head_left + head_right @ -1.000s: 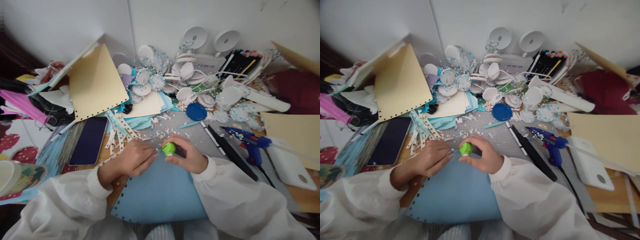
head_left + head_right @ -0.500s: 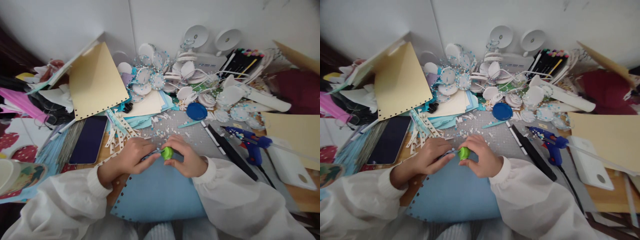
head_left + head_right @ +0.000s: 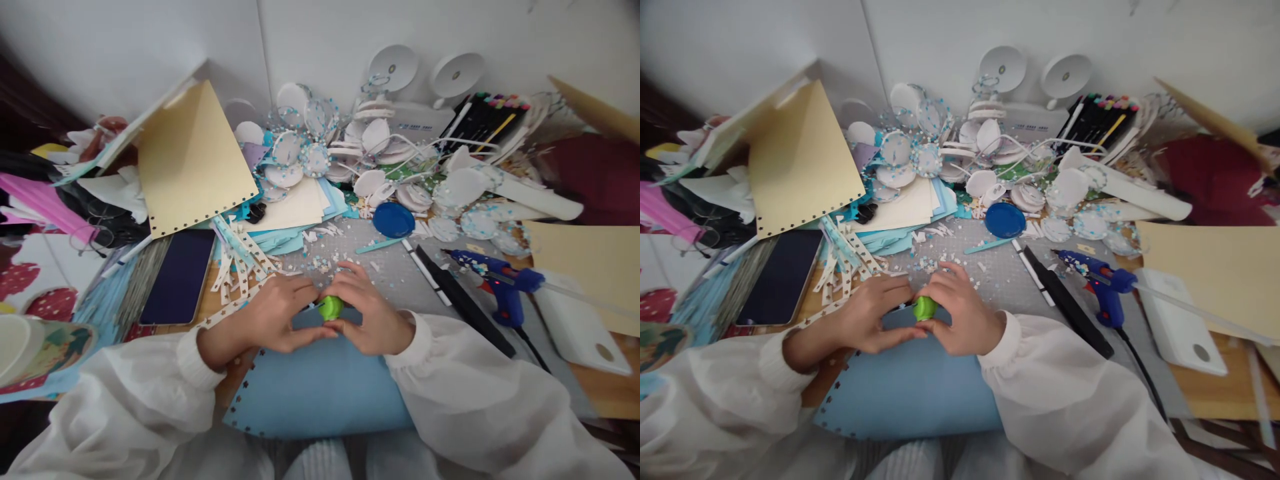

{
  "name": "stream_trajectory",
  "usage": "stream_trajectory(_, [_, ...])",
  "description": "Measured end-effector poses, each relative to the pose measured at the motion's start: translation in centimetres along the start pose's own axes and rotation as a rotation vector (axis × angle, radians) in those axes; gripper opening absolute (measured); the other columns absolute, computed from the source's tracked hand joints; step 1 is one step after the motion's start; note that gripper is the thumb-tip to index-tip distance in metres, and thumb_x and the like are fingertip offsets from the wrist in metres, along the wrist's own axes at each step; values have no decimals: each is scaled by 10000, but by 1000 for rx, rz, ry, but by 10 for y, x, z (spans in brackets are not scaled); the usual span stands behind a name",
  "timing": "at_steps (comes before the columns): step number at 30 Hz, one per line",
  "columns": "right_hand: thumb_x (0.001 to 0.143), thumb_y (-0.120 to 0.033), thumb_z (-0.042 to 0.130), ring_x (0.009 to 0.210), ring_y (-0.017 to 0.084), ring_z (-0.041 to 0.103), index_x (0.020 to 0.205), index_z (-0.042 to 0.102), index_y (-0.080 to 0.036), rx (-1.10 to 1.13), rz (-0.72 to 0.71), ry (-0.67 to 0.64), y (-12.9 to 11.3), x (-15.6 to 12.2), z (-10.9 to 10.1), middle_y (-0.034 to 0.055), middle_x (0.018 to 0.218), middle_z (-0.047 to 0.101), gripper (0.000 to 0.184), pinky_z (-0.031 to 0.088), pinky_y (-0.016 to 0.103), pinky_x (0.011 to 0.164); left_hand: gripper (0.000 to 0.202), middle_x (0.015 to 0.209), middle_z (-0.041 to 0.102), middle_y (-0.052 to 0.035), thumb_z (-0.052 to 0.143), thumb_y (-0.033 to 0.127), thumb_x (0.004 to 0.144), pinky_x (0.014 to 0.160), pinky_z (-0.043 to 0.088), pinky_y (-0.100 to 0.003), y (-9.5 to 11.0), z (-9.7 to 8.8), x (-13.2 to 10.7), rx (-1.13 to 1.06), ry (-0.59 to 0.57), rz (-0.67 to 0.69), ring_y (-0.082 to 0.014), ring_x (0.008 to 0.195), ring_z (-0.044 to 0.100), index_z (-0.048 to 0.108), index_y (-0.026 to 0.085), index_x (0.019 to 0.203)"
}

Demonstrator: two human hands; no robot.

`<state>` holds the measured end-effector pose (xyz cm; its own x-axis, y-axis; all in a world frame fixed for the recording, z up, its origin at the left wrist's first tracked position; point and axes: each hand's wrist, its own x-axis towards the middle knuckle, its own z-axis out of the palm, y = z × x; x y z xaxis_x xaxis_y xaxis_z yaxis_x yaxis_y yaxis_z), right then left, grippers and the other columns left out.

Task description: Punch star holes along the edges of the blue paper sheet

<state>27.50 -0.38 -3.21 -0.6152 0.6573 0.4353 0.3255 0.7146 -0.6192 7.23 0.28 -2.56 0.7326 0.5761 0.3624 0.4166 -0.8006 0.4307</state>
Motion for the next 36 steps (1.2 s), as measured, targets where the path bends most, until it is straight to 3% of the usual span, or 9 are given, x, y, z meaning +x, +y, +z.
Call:
stream_trajectory(8, [789,-189,585,743,183,541,954,528,-215,43,18,-4,3,-1,0,-5,751,548,176,301,514,1043,400,679,575,-18,563,562,830,564,379,-262,1,1,2,-34,2,-62,-163,637,571,541,166,783])
stream_trajectory(14, [843,-312,614,787,187,548,960,546,-210,40,49,-8,4,-1,-1,17,806,576,170,297,493,1026,482,713,590,-13,610,645,753,592,402,-256,2,-1,4,-81,-11,-134,-175,687,598,539,171,806])
stream_trajectory(20, [864,-430,585,789,197,538,952,570,-191,50,51,12,3,0,-5,33,801,572,255,364,434,907,492,700,595,-11,602,659,751,593,417,-257,-1,-1,1,-54,-37,-158,-182,684,613,566,172,801])
stream_trajectory(24, [845,-469,610,828,208,547,974,597,-189,113,139,66,1,1,-11,54,850,596,309,405,383,815,373,769,638,-40,546,535,857,631,448,-271,-4,0,-2,-8,-89,-134,-199,731,639,599,166,872])
stream_trajectory(27, [844,-456,621,851,201,575,990,600,-201,284,290,146,1,1,-13,56,900,619,294,441,354,795,272,780,641,-51,457,377,938,642,461,-263,-5,1,-2,-11,-97,-133,-186,735,640,608,163,866])
stream_trajectory(32, [867,-440,604,918,183,617,1044,578,-218,657,484,274,5,0,-10,43,960,669,285,485,326,832,198,838,671,-51,471,282,945,719,491,-259,-1,2,1,-231,42,-169,-167,796,648,625,161,917])
stream_trajectory(36, [863,-442,610,892,175,620,1044,586,-217,747,531,297,8,0,-8,40,957,680,290,500,324,825,115,897,700,-51,570,245,892,779,504,-261,2,0,5,-423,166,-236,-159,845,653,643,160,917])
